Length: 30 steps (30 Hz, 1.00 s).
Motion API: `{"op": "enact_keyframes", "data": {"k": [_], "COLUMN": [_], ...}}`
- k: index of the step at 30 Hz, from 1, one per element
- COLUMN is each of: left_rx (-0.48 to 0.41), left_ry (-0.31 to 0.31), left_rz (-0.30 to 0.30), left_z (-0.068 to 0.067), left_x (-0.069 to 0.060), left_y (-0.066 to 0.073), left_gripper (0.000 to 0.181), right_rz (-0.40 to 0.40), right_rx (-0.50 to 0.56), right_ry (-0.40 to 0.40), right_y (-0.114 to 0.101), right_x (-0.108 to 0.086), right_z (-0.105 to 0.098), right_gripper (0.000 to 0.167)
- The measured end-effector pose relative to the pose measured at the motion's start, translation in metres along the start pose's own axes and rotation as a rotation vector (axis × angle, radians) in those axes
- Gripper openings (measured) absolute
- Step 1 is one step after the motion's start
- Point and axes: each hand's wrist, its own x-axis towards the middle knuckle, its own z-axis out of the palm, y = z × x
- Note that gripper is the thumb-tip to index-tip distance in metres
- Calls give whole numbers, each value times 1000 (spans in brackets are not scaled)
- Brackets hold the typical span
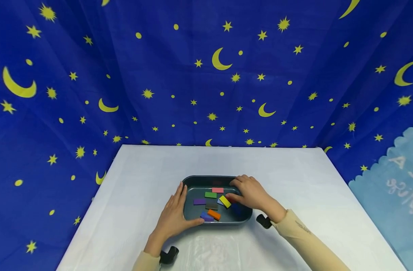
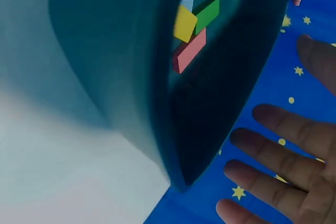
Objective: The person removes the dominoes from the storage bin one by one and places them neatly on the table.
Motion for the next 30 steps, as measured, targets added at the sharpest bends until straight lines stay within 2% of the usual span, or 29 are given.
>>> {"op": "enact_keyframes", "data": {"k": [7,13,19,25,30], "left_rx": [-93,-160,-284,-411,-491], "left_ry": [13,24,37,112,165], "left_rz": [-51,-101,-142,-147,-150], "left_z": [2,6,12,18,25], "left_x": [-1,-4,-5,-6,-7], "left_y": [1,0,-1,-5,-7], "left_gripper": [125,123,119,110,111], "right_rz": [22,72,112,151,142], "right_rx": [34,76,107,205,203], "right_ry": [-83,-201,-319,-441,-541], "right_y": [0,-3,-4,-4,-1], "right_x": [11,21,28,31,35], "right_z": [5,6,8,7,9], "right_gripper": [42,41,36,22,18]}}
